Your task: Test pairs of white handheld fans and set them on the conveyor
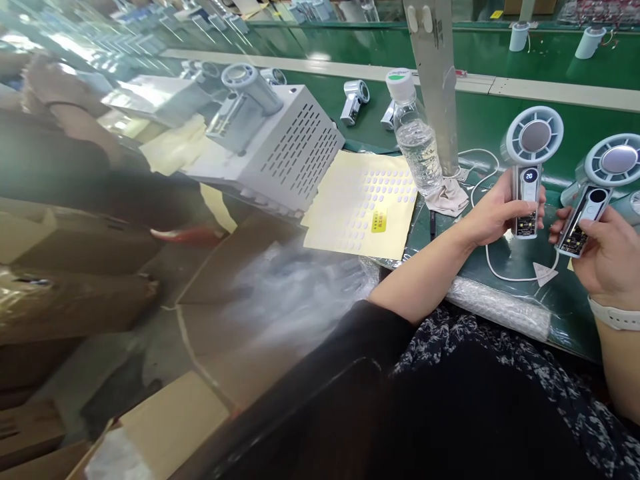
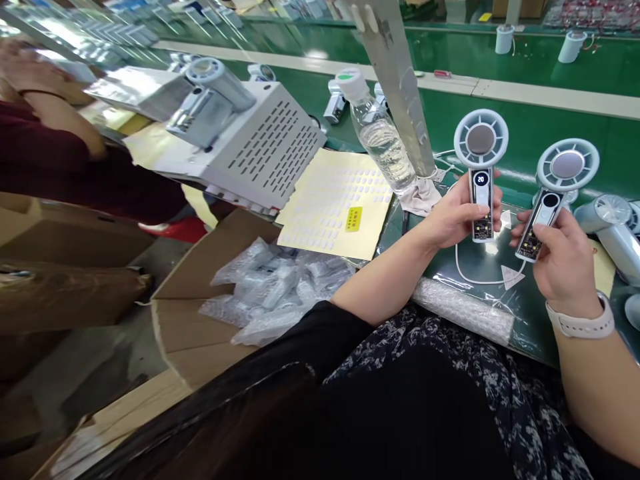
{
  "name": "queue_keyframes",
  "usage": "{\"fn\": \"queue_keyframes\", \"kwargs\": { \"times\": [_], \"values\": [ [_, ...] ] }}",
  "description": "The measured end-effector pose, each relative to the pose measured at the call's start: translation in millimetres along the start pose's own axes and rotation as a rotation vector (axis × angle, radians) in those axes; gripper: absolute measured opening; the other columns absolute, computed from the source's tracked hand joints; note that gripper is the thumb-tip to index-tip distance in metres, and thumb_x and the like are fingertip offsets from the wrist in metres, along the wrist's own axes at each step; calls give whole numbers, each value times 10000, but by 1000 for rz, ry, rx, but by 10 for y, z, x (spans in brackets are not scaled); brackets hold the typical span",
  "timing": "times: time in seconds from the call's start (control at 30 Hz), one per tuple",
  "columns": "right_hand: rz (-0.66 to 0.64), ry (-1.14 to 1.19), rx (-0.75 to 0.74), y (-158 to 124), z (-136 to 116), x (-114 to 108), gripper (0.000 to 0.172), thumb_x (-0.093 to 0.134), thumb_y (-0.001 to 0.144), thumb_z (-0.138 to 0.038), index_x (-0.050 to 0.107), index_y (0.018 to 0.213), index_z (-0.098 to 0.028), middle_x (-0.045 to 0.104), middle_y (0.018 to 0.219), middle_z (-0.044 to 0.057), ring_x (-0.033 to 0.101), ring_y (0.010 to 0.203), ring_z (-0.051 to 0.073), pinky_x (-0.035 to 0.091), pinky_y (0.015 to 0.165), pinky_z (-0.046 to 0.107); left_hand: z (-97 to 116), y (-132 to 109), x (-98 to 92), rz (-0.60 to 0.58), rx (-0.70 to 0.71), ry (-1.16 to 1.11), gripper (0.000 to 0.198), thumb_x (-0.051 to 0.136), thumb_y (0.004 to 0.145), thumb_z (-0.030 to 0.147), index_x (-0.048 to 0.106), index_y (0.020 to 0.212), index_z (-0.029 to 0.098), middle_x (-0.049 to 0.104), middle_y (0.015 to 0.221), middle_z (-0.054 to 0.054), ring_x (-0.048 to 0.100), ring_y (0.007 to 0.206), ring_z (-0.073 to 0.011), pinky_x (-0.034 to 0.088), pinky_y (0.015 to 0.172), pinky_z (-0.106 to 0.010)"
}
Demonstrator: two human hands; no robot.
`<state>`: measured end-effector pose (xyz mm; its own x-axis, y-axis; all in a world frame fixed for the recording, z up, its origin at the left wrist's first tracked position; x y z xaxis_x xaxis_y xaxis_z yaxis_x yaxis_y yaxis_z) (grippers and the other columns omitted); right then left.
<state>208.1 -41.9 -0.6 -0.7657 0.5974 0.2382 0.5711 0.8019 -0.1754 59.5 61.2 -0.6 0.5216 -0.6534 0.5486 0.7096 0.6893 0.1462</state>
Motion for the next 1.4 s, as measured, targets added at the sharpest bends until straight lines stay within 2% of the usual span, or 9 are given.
{"fn": "queue_keyframes", "kwargs": {
  "times": [0.1, 0.27, 0.37, 0.47, 0.8, 0.97, 1.1, 1.23, 1.4],
  "values": [
    [-7, -1, -1, 23, 10, -15, 307, 841, 545, -306, 804, 841, -233, 816, 868, 29, 732, 726, 189, 648, 562, 298, -34, 23, -21, 33, -18, 8, 654, 952, 746, 366, 494, 1201, 263, 675, 1021, 38, 680, 874, -152, 604, 784, -370],
    [-24, 5, -34, 55, 43, -39, 247, 773, 699, -347, 785, 917, -233, 757, 795, 25, 668, 627, 181, 580, 478, 297, -10, 2, -39, 106, -46, 27, 619, 929, 804, 447, 477, 1187, 267, 658, 997, 51, 650, 814, -124, 575, 744, -341],
    [-56, -14, -105, 38, 6, -13, 181, 776, 745, -346, 756, 891, -240, 756, 808, 24, 660, 615, 174, 576, 477, 295, 0, -39, 35, 28, -74, 47, 635, 938, 807, 472, 478, 1197, 271, 668, 1017, 46, 673, 833, -131, 586, 765, -344],
    [-99, -18, -116, 13, -16, 24, 188, 799, 735, -368, 743, 864, -243, 767, 829, 33, 672, 622, 184, 590, 480, 306, -52, -46, 66, -43, -99, 88, 658, 948, 807, 513, 484, 1208, 271, 676, 1038, 40, 688, 843, -139, 587, 763, -342],
    [-81, -11, -133, 73, 93, -26, 107, 788, 814, -343, 758, 863, -253, 767, 858, 24, 625, 629, 178, 611, 498, 311, -116, -17, 23, -60, -99, 127, 729, 1003, 817, 613, 496, 1205, 262, 699, 1111, 2, 713, 928, -172, 634, 895, -400],
    [-57, -10, -109, 53, 91, -2, 127, 769, 764, -330, 785, 861, -249, 755, 829, 36, 638, 638, 201, 624, 522, 356, -185, 6, -43, -29, -110, 137, 697, 961, 846, 593, 512, 1273, 273, 709, 1084, 1, 726, 898, -194, 636, 887, -425],
    [-83, -28, -113, 28, 72, 42, 142, 770, 758, -333, 782, 880, -261, 750, 831, 35, 634, 625, 216, 664, 583, 441, -225, 30, -83, -24, -111, 169, 666, 932, 864, 565, 528, 1305, 272, 744, 1152, -27, 764, 935, -220, 642, 972, -477],
    [-78, -47, -109, 25, 63, 20, 142, 745, 761, -330, 770, 881, -260, 753, 846, 44, 654, 650, 226, 578, 510, 381, -171, 14, -84, -20, -90, 248, 641, 928, 893, 607, 549, 1277, 262, 767, 1256, -68, 800, 993, -241, 633, 1005, -477],
    [-66, -27, -120, 27, 46, 7, 188, 752, 755, -340, 785, 907, -234, 734, 861, 58, 661, 676, 218, 547, 512, 356, -113, -34, -80, 25, -75, 273, 864, 1044, 790, 631, 543, 1384, 254, 773, 1323, -101, 842, 1084, -276, 638, 1028, -460]
  ]
}}
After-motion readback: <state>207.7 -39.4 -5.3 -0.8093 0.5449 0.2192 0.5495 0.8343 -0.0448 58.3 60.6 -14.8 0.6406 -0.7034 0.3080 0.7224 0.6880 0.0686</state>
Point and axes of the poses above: each hand's wrist, its own y-axis towards the middle knuckle, its own x-axis out of the palm, z = x × y, the point moved 7 cm from there along y, towards the middle knuckle
